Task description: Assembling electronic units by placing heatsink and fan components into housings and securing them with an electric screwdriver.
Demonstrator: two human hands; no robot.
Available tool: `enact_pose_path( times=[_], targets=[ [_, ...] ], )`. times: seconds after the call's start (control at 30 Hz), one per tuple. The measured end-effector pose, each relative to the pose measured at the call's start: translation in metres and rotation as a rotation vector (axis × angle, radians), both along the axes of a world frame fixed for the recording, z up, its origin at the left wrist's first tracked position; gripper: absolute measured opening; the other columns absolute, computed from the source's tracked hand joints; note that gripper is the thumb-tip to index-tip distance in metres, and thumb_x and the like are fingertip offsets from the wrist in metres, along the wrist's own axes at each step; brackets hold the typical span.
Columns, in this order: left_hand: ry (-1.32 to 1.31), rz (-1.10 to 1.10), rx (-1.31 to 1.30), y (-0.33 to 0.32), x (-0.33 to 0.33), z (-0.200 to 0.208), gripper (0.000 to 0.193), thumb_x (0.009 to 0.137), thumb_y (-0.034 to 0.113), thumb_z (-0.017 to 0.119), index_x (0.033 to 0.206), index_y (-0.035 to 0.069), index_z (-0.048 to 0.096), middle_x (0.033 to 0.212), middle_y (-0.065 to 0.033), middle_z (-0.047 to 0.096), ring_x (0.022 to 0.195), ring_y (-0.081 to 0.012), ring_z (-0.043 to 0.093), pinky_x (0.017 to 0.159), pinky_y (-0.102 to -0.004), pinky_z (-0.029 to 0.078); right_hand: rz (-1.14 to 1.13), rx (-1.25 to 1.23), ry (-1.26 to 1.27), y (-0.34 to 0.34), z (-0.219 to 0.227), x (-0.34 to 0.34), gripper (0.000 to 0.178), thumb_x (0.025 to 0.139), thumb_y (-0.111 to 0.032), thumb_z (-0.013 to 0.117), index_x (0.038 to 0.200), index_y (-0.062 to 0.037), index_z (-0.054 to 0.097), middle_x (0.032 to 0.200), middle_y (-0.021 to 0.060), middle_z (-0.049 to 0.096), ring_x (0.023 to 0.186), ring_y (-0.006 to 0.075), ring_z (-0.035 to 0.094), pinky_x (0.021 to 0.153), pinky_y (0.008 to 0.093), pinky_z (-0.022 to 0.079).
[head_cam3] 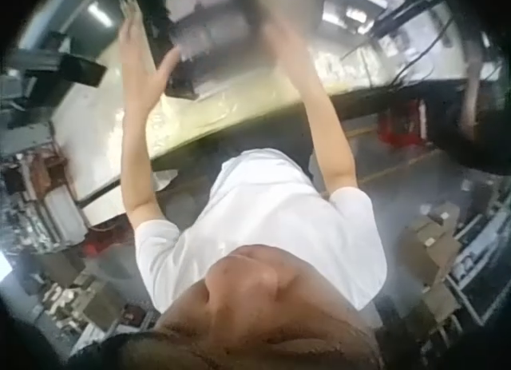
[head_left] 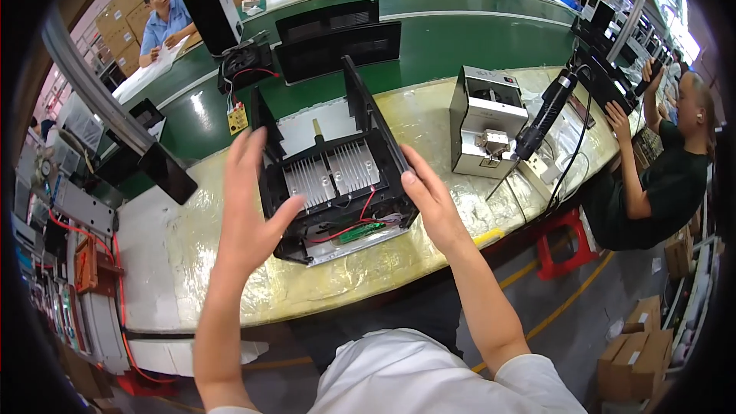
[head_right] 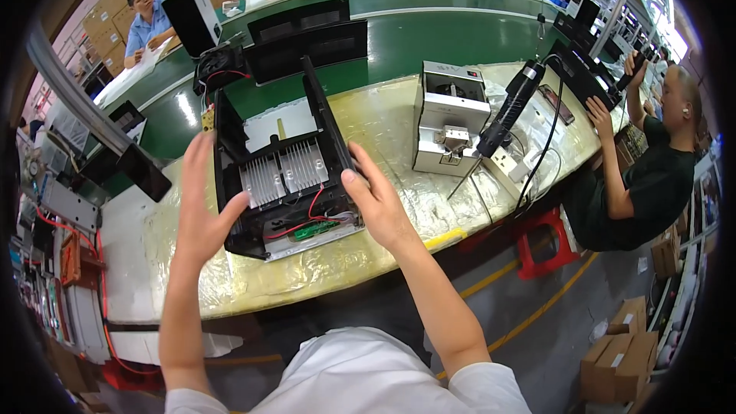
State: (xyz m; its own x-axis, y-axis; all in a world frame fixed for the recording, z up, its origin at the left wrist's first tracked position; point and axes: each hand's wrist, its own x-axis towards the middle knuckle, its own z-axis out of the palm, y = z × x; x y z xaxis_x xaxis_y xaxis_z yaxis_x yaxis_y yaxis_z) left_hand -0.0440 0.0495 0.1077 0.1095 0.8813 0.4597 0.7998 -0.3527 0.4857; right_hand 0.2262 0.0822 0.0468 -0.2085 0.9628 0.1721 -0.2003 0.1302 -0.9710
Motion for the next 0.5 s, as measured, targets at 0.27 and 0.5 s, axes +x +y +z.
enact_pose_path(
  times=[0.27, 0.5],
  targets=[
    [-1.110, -0.224, -0.255, -0.023, 0.014, -0.059, 0.090, 0.089, 0.020, 0.058, 0.160, -0.004, 0.008, 0.164, -0.0164, 0.024, 0.153, -0.0263, 0.020, 0.124, -0.0356, 0.012, 0.121, 0.078, -0.086, 0.031, 0.035, -0.003, 0.061, 0.096, -0.009, 0.055, 0.152, 0.0060, 0.037, 0.144, 0.0140, 0.053, 0.130, 0.0180, 0.050, 0.112, 0.0303, 0.035],
    [-0.783, -0.386, 0.206, 0.118, 0.085, 0.013, 0.099, 0.082, 0.011, 0.058, 0.161, -0.002, -0.001, 0.165, -0.0197, 0.016, 0.153, -0.0280, 0.016, 0.123, -0.0356, 0.011, -0.231, 0.530, -0.501, 0.135, 0.162, 0.063, 0.062, 0.081, 0.001, 0.047, 0.143, 0.0082, 0.046, 0.133, 0.0157, 0.061, 0.125, 0.0208, 0.055, 0.109, 0.0285, 0.039]
  ],
)
